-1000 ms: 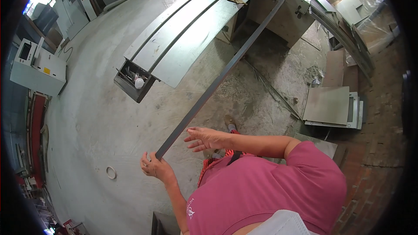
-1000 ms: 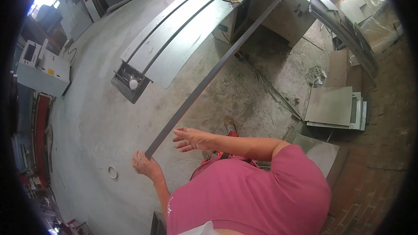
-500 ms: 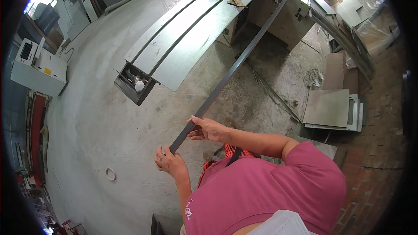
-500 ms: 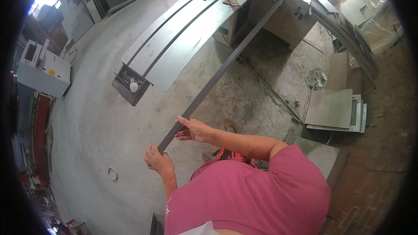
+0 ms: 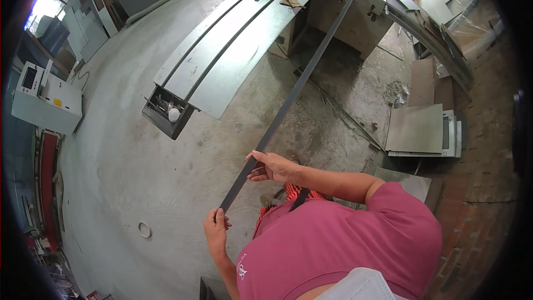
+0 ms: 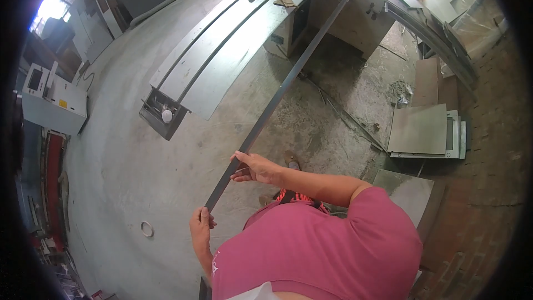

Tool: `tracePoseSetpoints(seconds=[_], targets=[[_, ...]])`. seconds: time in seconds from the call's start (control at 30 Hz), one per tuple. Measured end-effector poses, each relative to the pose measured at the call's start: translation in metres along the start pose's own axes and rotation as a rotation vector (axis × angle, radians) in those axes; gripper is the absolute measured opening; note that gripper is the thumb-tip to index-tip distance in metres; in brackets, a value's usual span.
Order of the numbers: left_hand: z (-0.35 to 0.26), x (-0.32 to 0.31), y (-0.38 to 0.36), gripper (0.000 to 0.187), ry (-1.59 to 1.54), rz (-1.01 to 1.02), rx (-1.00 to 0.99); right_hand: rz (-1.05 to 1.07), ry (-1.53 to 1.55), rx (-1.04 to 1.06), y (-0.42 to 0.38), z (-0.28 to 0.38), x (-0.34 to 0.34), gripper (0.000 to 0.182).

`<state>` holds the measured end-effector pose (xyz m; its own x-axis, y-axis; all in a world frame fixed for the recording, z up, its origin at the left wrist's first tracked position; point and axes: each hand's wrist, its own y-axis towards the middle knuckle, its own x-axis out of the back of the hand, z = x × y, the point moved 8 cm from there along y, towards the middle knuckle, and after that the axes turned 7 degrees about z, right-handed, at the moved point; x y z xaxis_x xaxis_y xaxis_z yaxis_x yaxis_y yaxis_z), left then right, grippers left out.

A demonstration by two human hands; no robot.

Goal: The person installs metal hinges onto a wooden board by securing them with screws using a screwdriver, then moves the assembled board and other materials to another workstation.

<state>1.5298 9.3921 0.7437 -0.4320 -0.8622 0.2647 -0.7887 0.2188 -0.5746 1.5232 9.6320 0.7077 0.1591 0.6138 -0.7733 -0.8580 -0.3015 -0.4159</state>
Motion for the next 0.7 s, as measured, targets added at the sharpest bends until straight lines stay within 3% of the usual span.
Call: tracePoseSetpoints(seconds=[0.27,0.7], targets=[[-0.017,-0.044,0.009,0.034,0.034,0.185,-0.141,-0.074,-0.079,0.078,-0.024,0.025,0.027,0.035],[-0.037,-0.092,0.012,0.036,0.044,0.353,-0.140,-0.230,0.028,0.240,-0.055,0.025,0.068,0.052]])
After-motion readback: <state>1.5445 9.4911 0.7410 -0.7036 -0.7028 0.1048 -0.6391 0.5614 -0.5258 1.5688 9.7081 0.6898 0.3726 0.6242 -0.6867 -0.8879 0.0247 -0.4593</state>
